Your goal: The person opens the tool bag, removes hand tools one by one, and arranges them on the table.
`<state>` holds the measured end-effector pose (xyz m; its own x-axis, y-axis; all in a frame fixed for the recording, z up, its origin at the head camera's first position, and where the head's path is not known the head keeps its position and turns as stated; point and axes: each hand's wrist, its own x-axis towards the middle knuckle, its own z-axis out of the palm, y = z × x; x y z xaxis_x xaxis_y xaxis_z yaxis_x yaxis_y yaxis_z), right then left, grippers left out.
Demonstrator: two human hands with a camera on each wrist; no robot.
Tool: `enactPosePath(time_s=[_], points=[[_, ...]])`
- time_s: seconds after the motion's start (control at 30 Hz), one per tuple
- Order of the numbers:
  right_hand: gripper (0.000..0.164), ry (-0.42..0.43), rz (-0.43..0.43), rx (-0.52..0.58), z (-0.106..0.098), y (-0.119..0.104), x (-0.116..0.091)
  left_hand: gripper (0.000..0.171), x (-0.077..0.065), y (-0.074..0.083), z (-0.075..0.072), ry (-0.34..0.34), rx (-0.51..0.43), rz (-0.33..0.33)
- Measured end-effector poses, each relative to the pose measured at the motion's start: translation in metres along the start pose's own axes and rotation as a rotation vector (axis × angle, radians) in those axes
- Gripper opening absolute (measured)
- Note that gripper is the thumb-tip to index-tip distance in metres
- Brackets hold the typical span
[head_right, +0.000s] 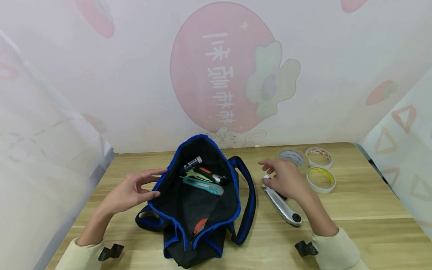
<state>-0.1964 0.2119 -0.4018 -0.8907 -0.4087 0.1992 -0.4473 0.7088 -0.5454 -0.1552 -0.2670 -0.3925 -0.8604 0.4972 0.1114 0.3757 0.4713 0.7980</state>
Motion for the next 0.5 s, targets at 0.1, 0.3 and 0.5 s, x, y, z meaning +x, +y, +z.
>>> enactPosePath(time_s=[0.1, 0.3, 0.5], points=[[0.047, 0.012, -0.015, 0.009, 0.002, -0.01, 0.006, 0.068, 0.0, 0.0, -0.001, -0.002, -0.007, 0.0], [0.049, 0.013, -0.033, 0.04, 0.009, -0.03, 0.019, 0.068, 0.0, 0.0, 0.0, 0.001, -0.012, 0.007], [0.046, 0.04, -0.075, 0.036, 0.014, -0.05, 0.033, 0.068, -0.001, 0.001, -0.001, 0.002, -0.017, 0.001]])
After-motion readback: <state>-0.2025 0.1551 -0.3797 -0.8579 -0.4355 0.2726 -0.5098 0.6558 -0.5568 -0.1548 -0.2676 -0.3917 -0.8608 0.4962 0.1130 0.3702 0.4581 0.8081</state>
